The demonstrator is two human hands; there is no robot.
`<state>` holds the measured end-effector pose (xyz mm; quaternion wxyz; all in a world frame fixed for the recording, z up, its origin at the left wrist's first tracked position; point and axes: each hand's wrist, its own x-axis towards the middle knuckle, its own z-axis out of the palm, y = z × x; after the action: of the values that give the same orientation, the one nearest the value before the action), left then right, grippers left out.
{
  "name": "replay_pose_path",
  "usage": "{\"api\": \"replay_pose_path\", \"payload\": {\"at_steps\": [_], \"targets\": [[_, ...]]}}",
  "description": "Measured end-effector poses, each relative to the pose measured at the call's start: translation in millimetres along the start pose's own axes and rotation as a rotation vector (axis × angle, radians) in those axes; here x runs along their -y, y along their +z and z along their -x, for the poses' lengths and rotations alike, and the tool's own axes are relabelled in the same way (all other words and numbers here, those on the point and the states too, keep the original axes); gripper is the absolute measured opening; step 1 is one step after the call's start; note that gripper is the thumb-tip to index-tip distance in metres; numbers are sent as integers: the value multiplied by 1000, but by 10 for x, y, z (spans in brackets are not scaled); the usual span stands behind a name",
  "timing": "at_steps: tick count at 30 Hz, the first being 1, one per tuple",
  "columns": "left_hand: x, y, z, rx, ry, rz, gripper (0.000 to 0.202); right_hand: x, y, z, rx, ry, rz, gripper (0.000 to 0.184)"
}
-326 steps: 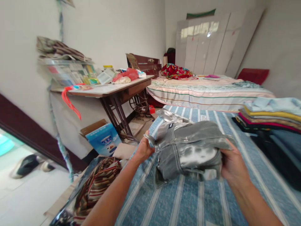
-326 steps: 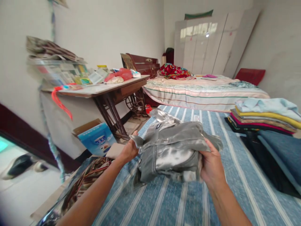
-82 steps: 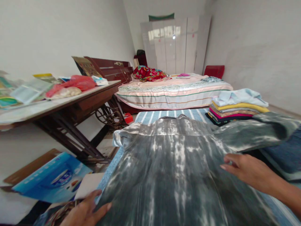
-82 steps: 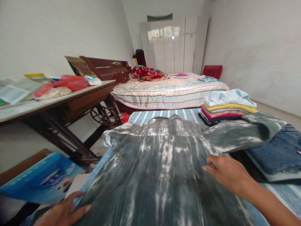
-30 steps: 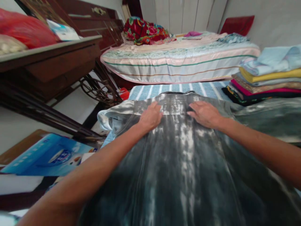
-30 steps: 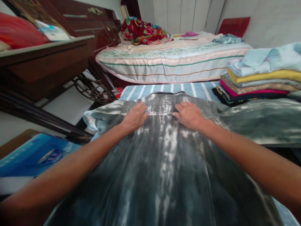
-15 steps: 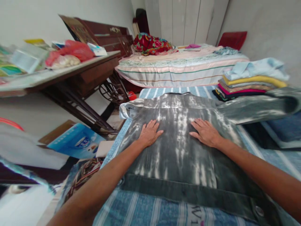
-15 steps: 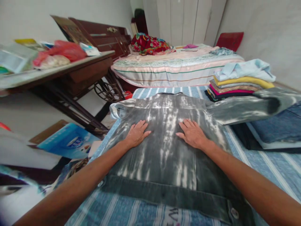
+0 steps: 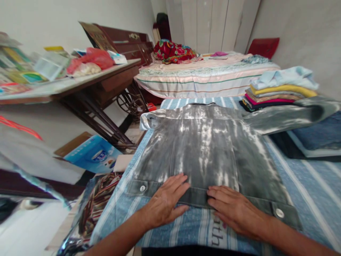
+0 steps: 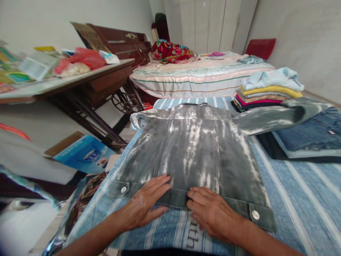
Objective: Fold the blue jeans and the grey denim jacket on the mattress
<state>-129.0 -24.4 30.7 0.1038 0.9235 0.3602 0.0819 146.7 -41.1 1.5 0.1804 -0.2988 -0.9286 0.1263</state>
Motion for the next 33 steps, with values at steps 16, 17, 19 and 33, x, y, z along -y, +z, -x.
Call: {"api": "replay_pose_path", "payload": {"at_steps": [16,17,19,33], "targets": [[30,108,-138,-171,76,-154,22,12,-93,-18,28,21,-14,39],[34,104,-155,-179,67,-142,23,16,-88,-22,12,23,-5,41],[48,72,-195,-167,36,-101,25,10,-75,-26,-18,29,2,43],[56,-6,-225,-106,-46,-45,22,134,203,-77,-302,8,382,23]]}}
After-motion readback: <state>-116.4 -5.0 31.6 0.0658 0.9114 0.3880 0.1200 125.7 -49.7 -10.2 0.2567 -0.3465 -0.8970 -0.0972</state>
